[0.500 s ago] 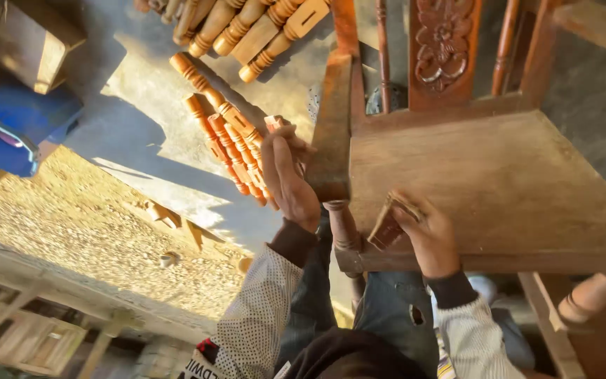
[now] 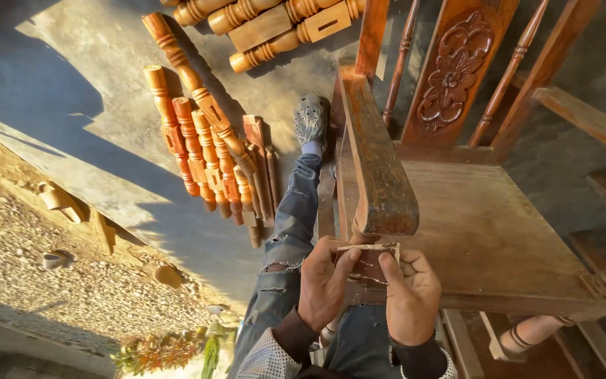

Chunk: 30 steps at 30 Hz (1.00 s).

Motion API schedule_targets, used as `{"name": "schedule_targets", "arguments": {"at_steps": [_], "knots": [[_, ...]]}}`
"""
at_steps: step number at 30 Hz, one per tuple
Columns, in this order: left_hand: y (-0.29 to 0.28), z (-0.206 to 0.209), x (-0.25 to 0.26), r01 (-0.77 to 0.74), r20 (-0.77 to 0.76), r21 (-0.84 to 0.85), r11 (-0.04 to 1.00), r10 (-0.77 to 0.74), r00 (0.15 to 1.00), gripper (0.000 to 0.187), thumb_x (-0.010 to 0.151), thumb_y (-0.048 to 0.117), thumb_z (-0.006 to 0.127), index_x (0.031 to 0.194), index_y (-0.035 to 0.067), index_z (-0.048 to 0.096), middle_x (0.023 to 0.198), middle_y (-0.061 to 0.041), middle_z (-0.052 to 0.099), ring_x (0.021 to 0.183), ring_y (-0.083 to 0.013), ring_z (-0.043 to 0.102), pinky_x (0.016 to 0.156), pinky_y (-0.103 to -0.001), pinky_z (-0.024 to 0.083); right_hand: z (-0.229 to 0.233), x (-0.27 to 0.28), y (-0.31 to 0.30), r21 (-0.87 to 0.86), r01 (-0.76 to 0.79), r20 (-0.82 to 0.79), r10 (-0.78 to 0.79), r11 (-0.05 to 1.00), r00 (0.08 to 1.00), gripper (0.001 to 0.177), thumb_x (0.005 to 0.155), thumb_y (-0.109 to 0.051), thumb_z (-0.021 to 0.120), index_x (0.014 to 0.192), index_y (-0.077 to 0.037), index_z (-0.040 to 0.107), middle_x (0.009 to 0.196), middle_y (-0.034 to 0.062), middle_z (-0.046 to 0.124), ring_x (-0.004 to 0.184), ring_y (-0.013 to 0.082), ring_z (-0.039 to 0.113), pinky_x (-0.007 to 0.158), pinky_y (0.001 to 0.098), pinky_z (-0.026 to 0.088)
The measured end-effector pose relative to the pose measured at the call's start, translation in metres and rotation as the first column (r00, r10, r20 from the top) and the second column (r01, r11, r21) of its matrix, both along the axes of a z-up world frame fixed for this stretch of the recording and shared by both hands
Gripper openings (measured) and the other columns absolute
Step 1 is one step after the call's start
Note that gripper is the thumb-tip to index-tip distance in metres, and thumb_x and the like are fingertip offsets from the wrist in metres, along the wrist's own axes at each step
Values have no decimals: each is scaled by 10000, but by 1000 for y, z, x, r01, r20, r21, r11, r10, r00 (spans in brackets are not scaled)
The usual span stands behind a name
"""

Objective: Sanding a wooden chair with sandpaper to smooth the surface.

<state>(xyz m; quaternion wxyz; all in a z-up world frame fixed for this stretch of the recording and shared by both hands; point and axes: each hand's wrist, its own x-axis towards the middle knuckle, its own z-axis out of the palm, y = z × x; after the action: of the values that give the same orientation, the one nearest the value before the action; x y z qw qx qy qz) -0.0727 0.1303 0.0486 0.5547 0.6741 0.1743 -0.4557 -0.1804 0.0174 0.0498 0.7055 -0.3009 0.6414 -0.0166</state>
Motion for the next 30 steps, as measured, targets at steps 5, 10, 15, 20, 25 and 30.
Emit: {"name": "schedule_targets", "arguments": {"at_steps": [5, 10, 15, 20, 25, 30], "knots": [[0, -4, 31, 153, 87, -54, 987, -148, 985, 246, 1134, 171, 513, 953, 18, 574, 841, -49, 546, 720, -156, 472, 667, -340, 461, 8, 25, -18, 12, -305, -155, 303, 952, 940, 316, 1110, -250, 632, 1000, 37, 704, 867, 72, 669, 703, 146, 551, 628, 332, 524], [-3, -24, 34, 184, 113, -56, 981, -177, 978, 310, 1152, 204, 504, 912, 9, 524, 837, -46, 496, 725, -176, 454, 697, -355, 451, -6, 30, -33, 82, -319, -194, 329, 944, 924, 262, 1076, -277, 708, 920, -71, 667, 718, -11, 550, 561, 50, 396, 470, 219, 314], [0, -30, 21, 46, 189, -99, 994, -27, 982, 430, 1199, 281, 521, 812, 96, 499, 715, -120, 433, 684, -262, 528, 687, -384, 477, -4, 52, -26, -48, -414, -187, 399, 909, 898, 284, 1086, -263, 724, 924, -32, 695, 647, 63, 563, 553, 88, 489, 474, 263, 436], [1, -38, 14, -72, 84, -121, 990, 83, 993, 430, 1204, 295, 522, 820, 102, 493, 710, -75, 407, 765, -155, 486, 709, -379, 466, -7, 51, -24, -122, -436, -118, 424, 891, 898, 277, 1102, -212, 696, 914, -10, 713, 631, 58, 564, 548, 109, 531, 475, 253, 469], [0, -23, 26, -13, 120, -51, 999, 19, 993, 418, 1216, 279, 504, 836, 107, 534, 699, -122, 429, 663, -238, 510, 652, -380, 465, 1, 62, -20, -186, -613, -283, 555, 768, 782, 344, 1132, -263, 694, 856, -61, 668, 707, 28, 511, 748, 92, 449, 632, 289, 448], [-8, -61, 8, -146, -12, -49, 988, 145, 989, 451, 1205, 308, 539, 798, 112, 541, 619, -98, 447, 631, -186, 544, 614, -325, 466, 8, 71, -19, -118, -683, -283, 635, 721, 719, 473, 1164, -325, 628, 768, -69, 656, 567, 32, 455, 569, 109, 406, 552, 318, 421]]}}
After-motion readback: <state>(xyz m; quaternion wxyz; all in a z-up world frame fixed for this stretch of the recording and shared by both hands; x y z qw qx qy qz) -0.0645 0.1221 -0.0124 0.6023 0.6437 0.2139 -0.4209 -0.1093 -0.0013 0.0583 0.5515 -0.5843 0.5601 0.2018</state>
